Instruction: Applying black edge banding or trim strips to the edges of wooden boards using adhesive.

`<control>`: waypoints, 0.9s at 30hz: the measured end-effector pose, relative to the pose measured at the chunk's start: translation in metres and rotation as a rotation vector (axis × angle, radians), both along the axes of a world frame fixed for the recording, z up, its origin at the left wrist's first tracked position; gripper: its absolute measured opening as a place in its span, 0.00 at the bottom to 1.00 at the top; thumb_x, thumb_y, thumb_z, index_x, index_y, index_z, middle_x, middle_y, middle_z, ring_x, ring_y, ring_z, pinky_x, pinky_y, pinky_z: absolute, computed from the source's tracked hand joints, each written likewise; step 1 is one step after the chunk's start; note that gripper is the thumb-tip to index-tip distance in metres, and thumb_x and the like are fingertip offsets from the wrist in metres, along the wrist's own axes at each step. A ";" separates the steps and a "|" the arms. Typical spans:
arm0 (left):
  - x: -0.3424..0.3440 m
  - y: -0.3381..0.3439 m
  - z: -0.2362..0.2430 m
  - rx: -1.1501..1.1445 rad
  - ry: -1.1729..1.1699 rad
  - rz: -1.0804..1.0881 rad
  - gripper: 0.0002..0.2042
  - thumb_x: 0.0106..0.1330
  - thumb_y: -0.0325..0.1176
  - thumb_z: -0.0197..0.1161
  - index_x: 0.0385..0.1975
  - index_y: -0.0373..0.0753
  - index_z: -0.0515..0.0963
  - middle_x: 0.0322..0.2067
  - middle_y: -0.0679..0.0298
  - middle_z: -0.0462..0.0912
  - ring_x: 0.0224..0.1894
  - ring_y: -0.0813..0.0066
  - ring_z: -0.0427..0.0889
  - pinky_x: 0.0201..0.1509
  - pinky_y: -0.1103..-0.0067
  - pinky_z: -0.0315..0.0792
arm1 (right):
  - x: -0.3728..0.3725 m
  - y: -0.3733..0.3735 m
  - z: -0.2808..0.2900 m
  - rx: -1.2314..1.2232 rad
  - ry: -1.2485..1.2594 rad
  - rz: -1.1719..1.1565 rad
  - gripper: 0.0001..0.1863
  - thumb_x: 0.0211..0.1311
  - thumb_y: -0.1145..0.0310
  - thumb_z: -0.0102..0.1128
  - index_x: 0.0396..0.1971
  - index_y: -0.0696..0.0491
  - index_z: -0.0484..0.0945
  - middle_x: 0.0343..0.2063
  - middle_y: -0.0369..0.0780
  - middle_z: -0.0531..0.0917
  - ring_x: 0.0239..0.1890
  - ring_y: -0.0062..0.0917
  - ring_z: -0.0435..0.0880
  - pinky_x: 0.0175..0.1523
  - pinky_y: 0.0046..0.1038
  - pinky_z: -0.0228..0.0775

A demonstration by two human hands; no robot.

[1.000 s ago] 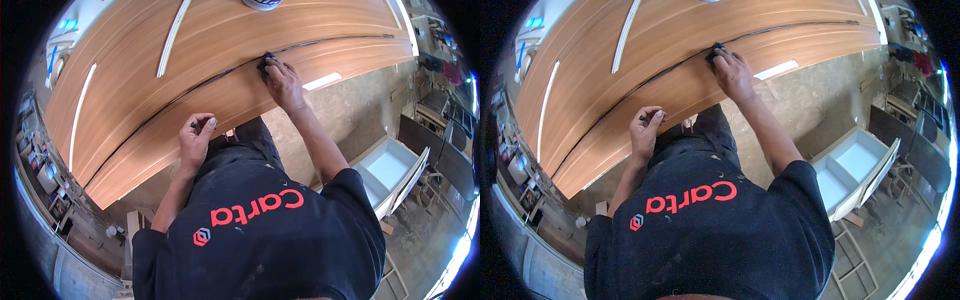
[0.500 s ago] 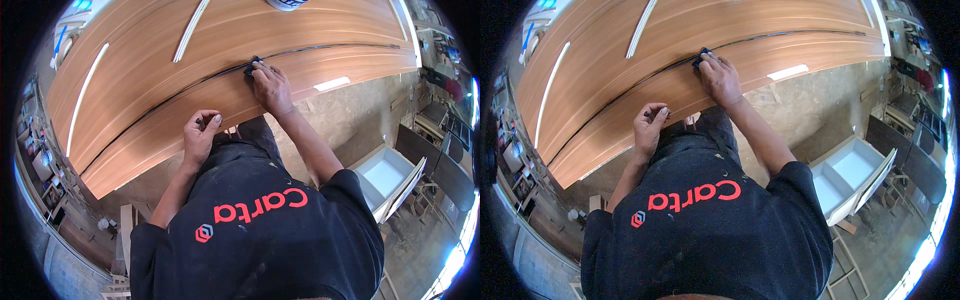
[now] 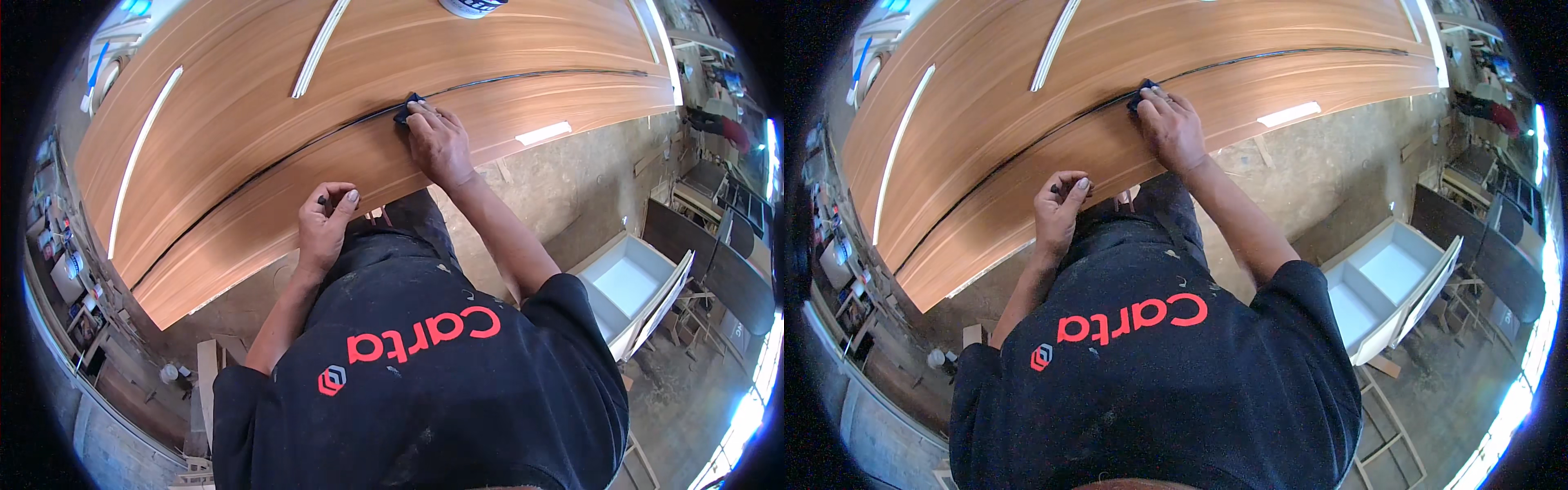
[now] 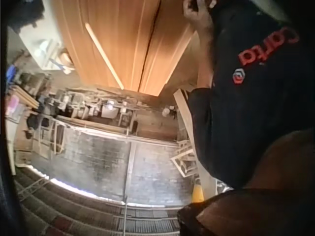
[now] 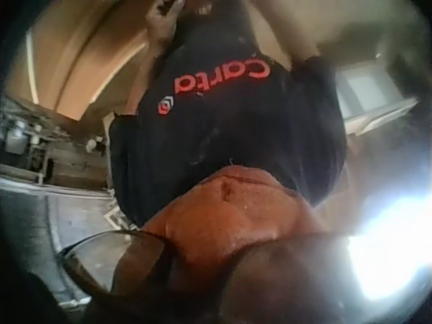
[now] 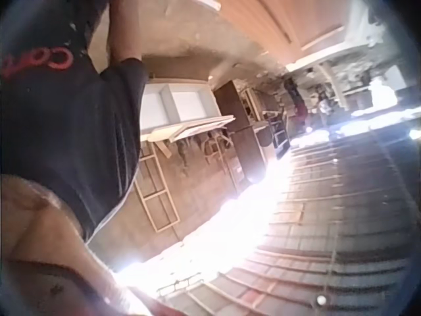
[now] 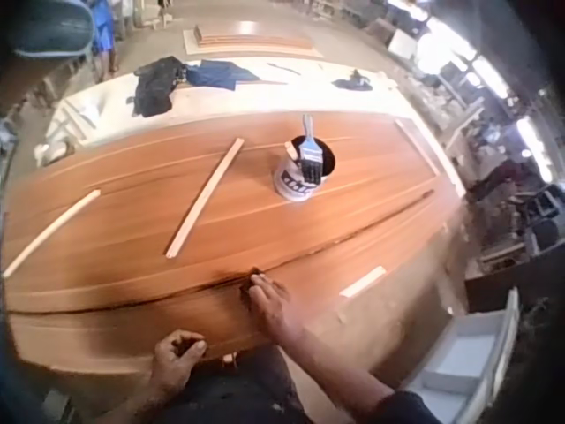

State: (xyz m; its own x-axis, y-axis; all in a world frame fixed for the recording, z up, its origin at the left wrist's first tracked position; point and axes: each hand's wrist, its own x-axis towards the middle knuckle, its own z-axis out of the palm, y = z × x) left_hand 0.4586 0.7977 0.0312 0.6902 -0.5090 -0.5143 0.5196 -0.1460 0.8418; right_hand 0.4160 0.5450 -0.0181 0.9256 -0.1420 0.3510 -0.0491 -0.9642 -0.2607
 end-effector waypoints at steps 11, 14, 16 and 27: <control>0.001 0.012 -0.007 -0.016 -0.002 0.007 0.07 0.74 0.28 0.63 0.47 0.33 0.80 0.38 0.63 0.84 0.40 0.79 0.80 0.49 0.83 0.74 | 0.005 0.018 0.006 0.025 -0.024 -0.018 0.08 0.60 0.69 0.68 0.34 0.53 0.77 0.49 0.39 0.88 0.52 0.30 0.88 0.58 0.32 0.75; 0.000 0.016 -0.007 -0.022 -0.012 -0.003 0.08 0.75 0.28 0.63 0.48 0.34 0.80 0.38 0.63 0.84 0.40 0.78 0.81 0.49 0.82 0.75 | 0.006 0.023 0.007 0.028 -0.034 -0.022 0.08 0.60 0.68 0.68 0.34 0.52 0.77 0.49 0.39 0.88 0.51 0.30 0.88 0.58 0.32 0.75; -0.001 0.017 -0.004 -0.014 -0.015 0.007 0.07 0.74 0.28 0.63 0.47 0.33 0.80 0.38 0.63 0.84 0.39 0.79 0.81 0.49 0.83 0.75 | 0.006 0.027 0.010 0.070 -0.025 0.014 0.08 0.60 0.68 0.68 0.36 0.52 0.78 0.49 0.39 0.88 0.50 0.32 0.88 0.58 0.31 0.75; -0.001 0.035 0.000 -0.029 -0.052 0.018 0.04 0.73 0.26 0.62 0.43 0.34 0.80 0.36 0.63 0.83 0.37 0.79 0.79 0.47 0.83 0.74 | -0.018 0.103 0.055 0.979 -0.033 0.056 0.11 0.60 0.77 0.67 0.43 0.55 0.81 0.42 0.39 0.89 0.41 0.27 0.87 0.47 0.26 0.79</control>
